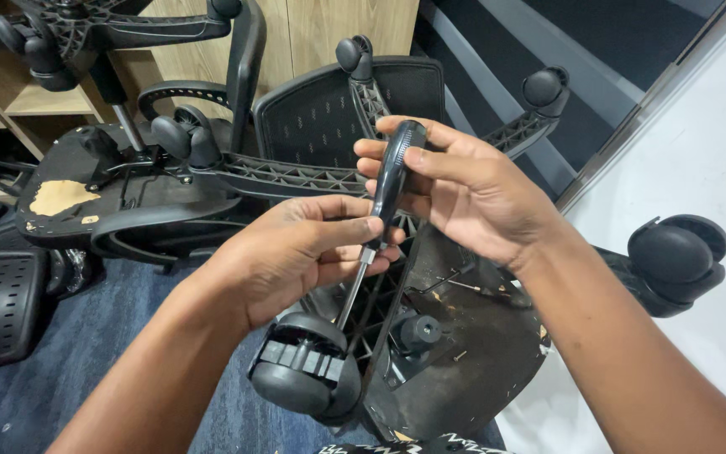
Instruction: The person attaches a black plastic cap to a threaded metal rod on an inverted office chair base. They repeatedly screw the cap on and off by hand, then reattach it to the rod.
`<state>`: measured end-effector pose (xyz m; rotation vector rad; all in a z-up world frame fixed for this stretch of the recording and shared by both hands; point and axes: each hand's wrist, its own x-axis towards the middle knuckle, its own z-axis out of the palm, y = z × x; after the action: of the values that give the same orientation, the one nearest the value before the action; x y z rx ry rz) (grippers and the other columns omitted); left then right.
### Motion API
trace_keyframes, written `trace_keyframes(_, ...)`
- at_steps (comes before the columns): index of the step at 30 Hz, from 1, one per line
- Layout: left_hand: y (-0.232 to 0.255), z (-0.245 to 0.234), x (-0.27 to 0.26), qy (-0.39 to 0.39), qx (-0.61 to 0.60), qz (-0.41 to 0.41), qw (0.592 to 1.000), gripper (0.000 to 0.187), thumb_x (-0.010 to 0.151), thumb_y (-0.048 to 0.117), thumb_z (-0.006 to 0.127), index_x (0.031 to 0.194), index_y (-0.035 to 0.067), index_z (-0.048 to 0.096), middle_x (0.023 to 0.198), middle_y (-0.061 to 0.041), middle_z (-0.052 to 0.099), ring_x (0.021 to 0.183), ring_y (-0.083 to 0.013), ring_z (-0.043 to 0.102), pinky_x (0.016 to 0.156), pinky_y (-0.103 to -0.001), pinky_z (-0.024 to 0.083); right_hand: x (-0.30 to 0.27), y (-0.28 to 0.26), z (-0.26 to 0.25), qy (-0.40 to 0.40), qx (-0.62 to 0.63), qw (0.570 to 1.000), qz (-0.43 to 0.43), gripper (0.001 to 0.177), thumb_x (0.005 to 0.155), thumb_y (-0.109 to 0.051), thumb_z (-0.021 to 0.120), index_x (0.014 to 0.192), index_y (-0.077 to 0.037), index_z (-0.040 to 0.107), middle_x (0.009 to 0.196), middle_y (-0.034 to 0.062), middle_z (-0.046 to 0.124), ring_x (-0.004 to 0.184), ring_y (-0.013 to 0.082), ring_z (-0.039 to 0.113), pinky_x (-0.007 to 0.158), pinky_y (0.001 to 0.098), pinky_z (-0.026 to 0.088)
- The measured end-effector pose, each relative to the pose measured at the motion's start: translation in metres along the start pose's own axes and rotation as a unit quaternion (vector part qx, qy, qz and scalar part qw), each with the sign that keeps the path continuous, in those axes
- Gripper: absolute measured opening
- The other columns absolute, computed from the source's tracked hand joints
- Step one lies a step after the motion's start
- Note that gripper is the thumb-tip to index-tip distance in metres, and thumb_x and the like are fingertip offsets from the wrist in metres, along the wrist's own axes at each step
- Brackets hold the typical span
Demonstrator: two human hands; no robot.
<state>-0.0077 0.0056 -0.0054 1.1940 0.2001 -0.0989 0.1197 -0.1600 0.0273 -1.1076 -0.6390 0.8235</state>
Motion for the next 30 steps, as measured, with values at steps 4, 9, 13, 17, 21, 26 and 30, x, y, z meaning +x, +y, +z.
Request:
trace_keyframes(4,0.000,0.007,0.000,0.087,0.185,0.048,0.978,0.029,0.083,0.024,0.079,0.102,0.002,0.077,0.088,-0.006,0.070,0.075,-0.0126,0.063,0.073,-0.028,0.056,0.008,0.017,-0.002,0.084,-0.141,0.985,-0.059,0.035,0.091,-0.023,0.078,0.115,-0.002,0.063,0.098,0.0047,0.070,0.088,0.0133,0.068,0.082,0.0321,0.058)
trace_keyframes(9,0.000,0.006,0.001,0.057,0.161,0.047,0.984,0.029,0.081,0.017,0.078,0.103,0.000,0.076,0.090,-0.010,0.075,0.079,-0.0144,0.071,0.077,-0.027,0.061,0.010,0.025,-0.002,0.097,-0.143,0.982,-0.074,0.037,0.097,-0.025,0.078,0.117,0.002,0.060,0.099,0.0053,0.064,0.087,0.0146,0.063,0.080,0.0331,0.054)
trace_keyframes(13,0.000,-0.002,0.000,-0.029,0.013,0.006,0.999,0.027,0.089,0.016,0.072,0.109,-0.002,0.072,0.101,-0.010,0.076,0.089,-0.0160,0.074,0.085,-0.028,0.062,-0.002,0.009,-0.003,-0.013,-0.012,0.999,-0.028,0.046,0.089,-0.025,0.072,0.127,-0.002,0.059,0.114,0.0076,0.070,0.107,0.0154,0.070,0.093,0.0341,0.058)
trace_keyframes(17,0.005,0.002,-0.006,-0.008,0.039,0.004,0.999,0.028,0.090,0.018,0.069,0.110,0.000,0.074,0.099,-0.008,0.077,0.088,-0.0148,0.074,0.083,-0.028,0.060,-0.002,0.005,-0.003,-0.010,-0.040,0.999,-0.027,0.045,0.088,-0.022,0.072,0.128,-0.006,0.060,0.113,0.0074,0.071,0.106,0.0148,0.068,0.093,0.0333,0.057)
trace_keyframes(21,0.014,0.016,-0.012,0.119,0.281,0.031,0.952,0.025,0.088,0.024,0.079,0.104,0.004,0.077,0.086,-0.005,0.075,0.076,-0.0130,0.065,0.074,-0.029,0.056,0.008,0.020,0.002,0.090,-0.144,0.983,-0.075,0.036,0.089,-0.023,0.078,0.118,-0.006,0.065,0.099,-0.0015,0.064,0.093,0.0106,0.063,0.084,0.0303,0.056)
trace_keyframes(26,0.011,0.021,-0.006,0.042,0.286,0.056,0.956,0.024,0.090,0.015,0.073,0.108,0.000,0.078,0.089,-0.009,0.076,0.079,-0.0123,0.070,0.077,-0.027,0.060,0.009,0.023,0.007,0.100,-0.182,0.974,-0.087,0.035,0.096,-0.028,0.076,0.118,-0.002,0.065,0.096,0.0020,0.061,0.090,0.0138,0.059,0.082,0.0315,0.050)
trace_keyframes(30,0.008,0.005,-0.006,-0.079,-0.008,0.000,0.997,0.030,0.089,0.014,0.067,0.113,-0.003,0.074,0.102,-0.009,0.077,0.086,-0.0119,0.072,0.081,-0.024,0.060,-0.001,0.002,0.001,-0.021,-0.063,0.997,-0.038,0.048,0.090,-0.028,0.066,0.132,-0.007,0.058,0.112,0.0057,0.072,0.105,0.0166,0.069,0.094,0.0358,0.056)
